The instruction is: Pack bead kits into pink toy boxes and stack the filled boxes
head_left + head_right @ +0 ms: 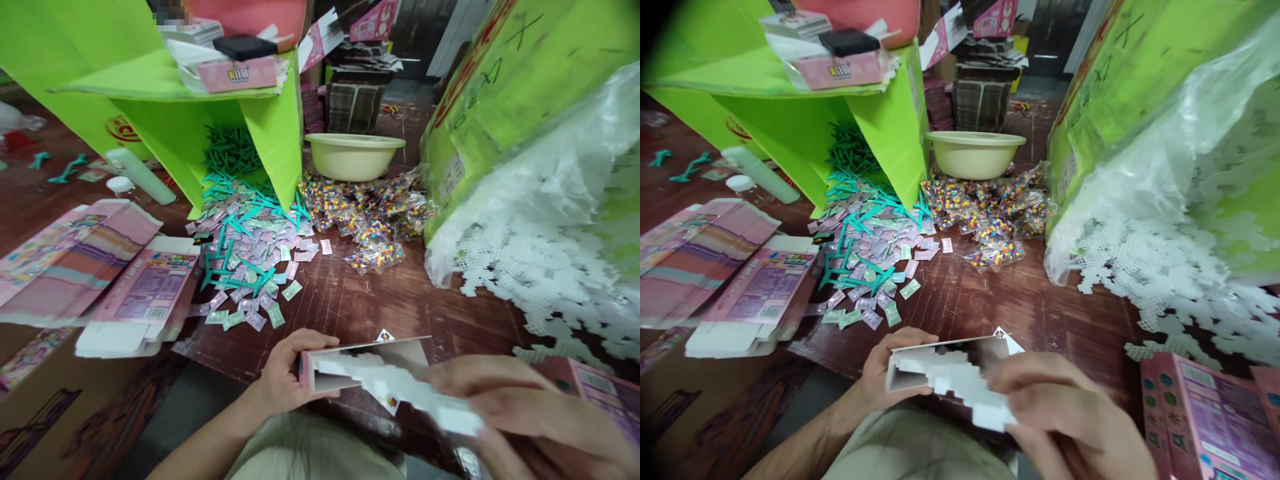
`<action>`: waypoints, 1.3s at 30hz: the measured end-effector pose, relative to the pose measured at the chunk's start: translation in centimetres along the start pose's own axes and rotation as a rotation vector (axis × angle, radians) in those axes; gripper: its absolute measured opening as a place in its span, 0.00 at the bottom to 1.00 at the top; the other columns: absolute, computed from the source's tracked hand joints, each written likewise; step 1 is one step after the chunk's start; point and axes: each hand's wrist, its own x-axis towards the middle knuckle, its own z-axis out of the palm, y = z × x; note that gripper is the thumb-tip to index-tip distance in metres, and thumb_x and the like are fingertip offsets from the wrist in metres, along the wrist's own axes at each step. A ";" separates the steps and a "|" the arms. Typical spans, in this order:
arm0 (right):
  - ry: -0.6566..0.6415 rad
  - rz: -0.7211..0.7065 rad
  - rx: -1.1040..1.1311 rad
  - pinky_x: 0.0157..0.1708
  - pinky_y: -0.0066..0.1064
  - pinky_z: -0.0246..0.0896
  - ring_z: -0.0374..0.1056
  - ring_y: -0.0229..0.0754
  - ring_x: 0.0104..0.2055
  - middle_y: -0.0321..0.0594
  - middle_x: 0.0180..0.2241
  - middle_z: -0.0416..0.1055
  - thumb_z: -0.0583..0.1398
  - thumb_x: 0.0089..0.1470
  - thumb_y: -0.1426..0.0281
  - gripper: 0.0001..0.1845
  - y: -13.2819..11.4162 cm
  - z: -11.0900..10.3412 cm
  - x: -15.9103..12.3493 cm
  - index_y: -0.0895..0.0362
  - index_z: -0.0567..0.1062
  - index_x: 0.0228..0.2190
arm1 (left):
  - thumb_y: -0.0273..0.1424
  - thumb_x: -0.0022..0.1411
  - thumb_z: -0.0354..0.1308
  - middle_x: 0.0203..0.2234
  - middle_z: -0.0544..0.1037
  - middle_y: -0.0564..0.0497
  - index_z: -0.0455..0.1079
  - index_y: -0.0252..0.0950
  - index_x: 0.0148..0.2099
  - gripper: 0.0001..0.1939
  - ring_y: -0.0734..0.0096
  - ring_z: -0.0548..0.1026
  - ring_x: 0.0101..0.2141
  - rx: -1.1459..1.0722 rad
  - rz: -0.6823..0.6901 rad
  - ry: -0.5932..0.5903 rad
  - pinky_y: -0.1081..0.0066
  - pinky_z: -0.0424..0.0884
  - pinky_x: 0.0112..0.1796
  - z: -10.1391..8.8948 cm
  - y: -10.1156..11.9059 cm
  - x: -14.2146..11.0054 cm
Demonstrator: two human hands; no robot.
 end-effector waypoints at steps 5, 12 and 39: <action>-0.114 -0.222 -0.165 0.50 0.37 0.73 0.79 0.43 0.47 0.41 0.46 0.82 0.59 0.70 0.71 0.10 0.7 2.0 2.1 0.52 0.75 0.52 | 0.41 0.55 0.78 0.49 0.84 0.46 0.72 0.47 0.59 0.32 0.57 0.83 0.46 -0.001 -0.021 -0.037 0.62 0.80 0.47 -0.1 0.6 -0.2; -0.117 -0.120 -0.363 0.47 0.47 0.63 0.73 0.50 0.47 0.49 0.49 0.76 0.60 0.70 0.57 0.15 2.8 3.9 3.1 0.55 0.78 0.40 | 0.39 0.55 0.78 0.39 0.84 0.52 0.76 0.39 0.51 0.24 0.65 0.82 0.38 0.133 -0.376 0.144 0.70 0.78 0.41 -0.8 -0.8 -2.4; 0.003 0.627 0.548 0.45 0.36 0.77 0.76 0.43 0.49 0.50 0.62 0.66 0.64 0.66 0.58 0.21 8.3 12.1 -5.9 0.50 0.72 0.57 | 0.42 0.68 0.66 0.43 0.75 0.53 0.66 0.43 0.59 0.22 0.67 0.76 0.41 -0.112 -0.786 -0.244 0.71 0.75 0.42 -2.3 -1.2 -2.2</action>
